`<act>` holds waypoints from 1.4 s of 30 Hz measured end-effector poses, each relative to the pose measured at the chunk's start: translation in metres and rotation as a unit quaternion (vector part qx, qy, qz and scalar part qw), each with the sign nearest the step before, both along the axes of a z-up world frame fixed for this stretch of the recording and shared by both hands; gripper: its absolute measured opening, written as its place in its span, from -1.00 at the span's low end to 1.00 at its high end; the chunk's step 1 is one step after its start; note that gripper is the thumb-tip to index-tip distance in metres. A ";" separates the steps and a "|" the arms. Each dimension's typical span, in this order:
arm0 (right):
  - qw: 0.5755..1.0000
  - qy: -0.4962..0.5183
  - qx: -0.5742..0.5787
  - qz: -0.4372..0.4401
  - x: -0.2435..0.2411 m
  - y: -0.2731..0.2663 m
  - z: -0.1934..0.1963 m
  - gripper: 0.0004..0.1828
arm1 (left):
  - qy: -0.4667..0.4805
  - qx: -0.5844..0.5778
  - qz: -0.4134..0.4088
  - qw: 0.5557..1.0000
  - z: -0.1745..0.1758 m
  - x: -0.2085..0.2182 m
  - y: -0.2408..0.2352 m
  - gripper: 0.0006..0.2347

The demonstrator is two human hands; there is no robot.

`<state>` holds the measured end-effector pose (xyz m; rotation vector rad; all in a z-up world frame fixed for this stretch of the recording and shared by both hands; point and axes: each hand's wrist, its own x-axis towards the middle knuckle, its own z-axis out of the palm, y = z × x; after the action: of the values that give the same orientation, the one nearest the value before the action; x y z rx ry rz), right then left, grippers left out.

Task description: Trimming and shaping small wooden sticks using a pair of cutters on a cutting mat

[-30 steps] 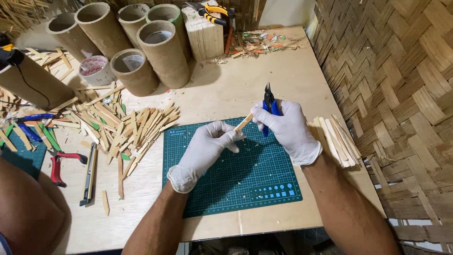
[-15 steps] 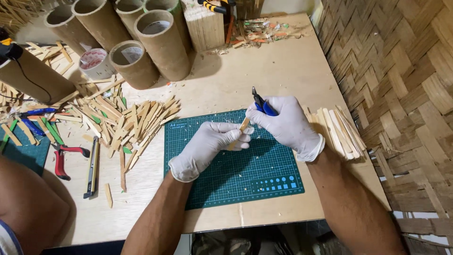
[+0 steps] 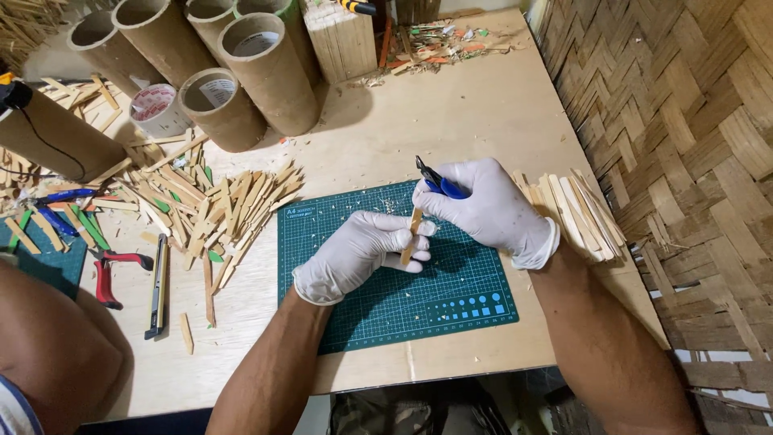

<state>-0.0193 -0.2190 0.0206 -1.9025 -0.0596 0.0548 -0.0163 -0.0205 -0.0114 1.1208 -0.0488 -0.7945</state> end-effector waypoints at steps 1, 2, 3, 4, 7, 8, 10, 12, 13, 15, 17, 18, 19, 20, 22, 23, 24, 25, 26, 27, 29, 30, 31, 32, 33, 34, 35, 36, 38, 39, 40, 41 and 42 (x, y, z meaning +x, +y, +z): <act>1.000 0.000 0.001 -0.001 -0.001 0.000 0.002 -0.98 | 0.000 0.001 -0.001 1.000 -0.002 -0.001 -0.002 -0.71; 1.000 -0.002 -0.002 -0.005 -0.001 0.000 0.004 -0.97 | -0.001 -0.002 0.014 1.000 -0.004 -0.002 -0.004 -0.72; 1.000 -0.004 -0.004 -0.009 -0.001 -0.001 0.005 -0.96 | -0.002 -0.005 0.029 1.000 -0.005 -0.003 -0.007 -0.72; 1.000 -0.005 -0.004 -0.009 0.000 -0.001 0.005 -0.96 | -0.003 -0.005 0.028 1.000 -0.014 0.000 -0.009 -0.72; 0.999 -0.004 0.001 -0.032 0.001 0.001 0.002 -0.93 | 0.006 -0.037 0.074 0.997 -0.030 0.005 -0.015 -0.71; 0.999 -0.004 0.004 -0.045 0.000 0.003 0.002 -0.90 | 0.003 -0.042 0.105 0.994 -0.030 0.005 -0.017 -0.71; 0.998 -0.003 0.007 -0.057 -0.002 0.010 0.003 -0.87 | 0.000 -0.047 0.136 0.990 -0.031 0.005 -0.019 -0.71; 0.996 0.006 -0.022 -0.092 -0.006 0.017 0.004 -0.90 | -0.025 -0.039 0.172 0.984 -0.034 0.004 -0.021 -0.74; 0.996 0.007 -0.022 -0.092 -0.006 0.018 0.006 -0.90 | -0.024 -0.039 0.172 0.984 -0.034 0.003 -0.021 -0.74; 0.993 0.010 -0.035 -0.115 -0.008 0.020 0.010 -0.91 | -0.038 -0.024 0.184 0.982 -0.036 0.002 -0.021 -0.74; 0.992 0.010 -0.038 -0.120 -0.007 0.021 0.007 -0.91 | -0.036 -0.026 0.187 0.981 -0.040 0.003 -0.023 -0.75; 0.991 0.008 -0.040 -0.125 -0.006 0.021 0.005 -0.90 | -0.035 -0.027 0.190 0.981 -0.041 0.003 -0.023 -0.75; 0.991 0.009 -0.039 -0.125 -0.005 0.021 0.003 -0.90 | -0.035 -0.027 0.190 0.981 -0.042 0.003 -0.023 -0.75; 0.990 0.009 -0.043 -0.131 -0.003 0.021 0.001 -0.90 | -0.033 -0.028 0.186 0.982 -0.042 0.003 -0.023 -0.75; 0.989 0.009 -0.046 -0.137 -0.002 0.022 -0.003 -0.90 | -0.032 -0.029 0.182 0.982 -0.043 0.003 -0.023 -0.76; 0.992 0.005 -0.014 -0.124 -0.002 0.023 -0.003 -0.91 | -0.026 -0.041 0.187 0.981 -0.042 0.003 -0.022 -0.76; 0.994 0.000 0.018 -0.109 0.000 0.023 -0.003 -0.90 | -0.022 -0.054 0.191 0.980 -0.041 0.005 -0.020 -0.76; 0.994 -0.003 0.018 -0.109 -0.001 0.022 0.001 -0.90 | -0.025 -0.055 0.192 0.980 -0.034 0.004 -0.019 -0.76; 0.993 0.004 0.019 -0.115 -0.001 0.022 0.005 -0.88 | -0.019 -0.073 0.197 0.978 -0.027 0.004 -0.017 -0.76; 0.992 0.010 0.020 -0.121 -0.001 0.022 0.010 -0.85 | -0.013 -0.091 0.201 0.975 -0.019 0.003 -0.014 -0.76; 0.991 0.014 0.049 -0.125 -0.008 0.024 0.017 -0.87 | -0.022 -0.114 0.224 0.968 -0.014 0.005 -0.014 -0.77; 0.988 0.026 0.078 -0.133 -0.011 0.028 0.020 -0.90 | -0.024 -0.134 0.242 0.961 -0.011 0.006 -0.010 -0.78; 0.989 0.021 0.080 -0.124 -0.011 0.031 0.016 -0.90 | -0.031 -0.134 0.249 0.959 -0.018 0.013 -0.006 -0.78; 0.987 0.027 0.104 -0.119 -0.012 0.034 0.011 -0.92 | -0.054 -0.150 0.255 0.954 -0.025 0.019 -0.002 -0.78; 0.985 0.034 0.128 -0.113 -0.012 0.037 0.006 -0.93 | -0.076 -0.166 0.260 0.948 -0.032 0.026 0.001 -0.78; 0.985 0.032 0.130 -0.108 -0.013 0.041 0.002 -0.93 | -0.080 -0.165 0.263 0.947 -0.029 0.025 0.003 -0.78; 0.981 0.063 0.167 -0.079 -0.013 0.045 -0.002 -0.89 | -0.076 -0.191 0.259 0.944 -0.026 0.024 0.005 -0.78; 0.974 0.095 0.201 -0.053 -0.014 0.047 -0.007 -0.86 | -0.071 -0.219 0.252 0.940 -0.024 0.024 0.003 -0.79; 0.959 0.126 0.249 -0.047 -0.016 0.056 -0.006 -0.85 | -0.077 -0.225 0.237 0.942 -0.028 0.025 0.007 -0.78; 0.941 0.158 0.295 -0.041 -0.017 0.060 -0.006 -0.84 | -0.079 -0.230 0.223 0.944 -0.031 0.025 0.008 -0.78; 0.942 0.158 0.295 -0.042 -0.016 0.060 -0.008 -0.84 | -0.079 -0.231 0.222 0.944 -0.023 0.020 0.006 -0.78; 0.933 0.172 0.314 -0.042 -0.016 0.059 -0.010 -0.81 | -0.075 -0.242 0.212 0.944 -0.016 0.015 0.003 -0.79; 0.923 0.186 0.333 -0.039 -0.015 0.060 -0.013 -0.78 | -0.072 -0.253 0.203 0.943 -0.009 0.010 0.002 -0.80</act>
<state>-0.0344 -0.1592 0.0077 -1.1845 0.2317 0.3027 -0.0059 -0.0183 -0.0201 0.6606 -0.1321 -0.2979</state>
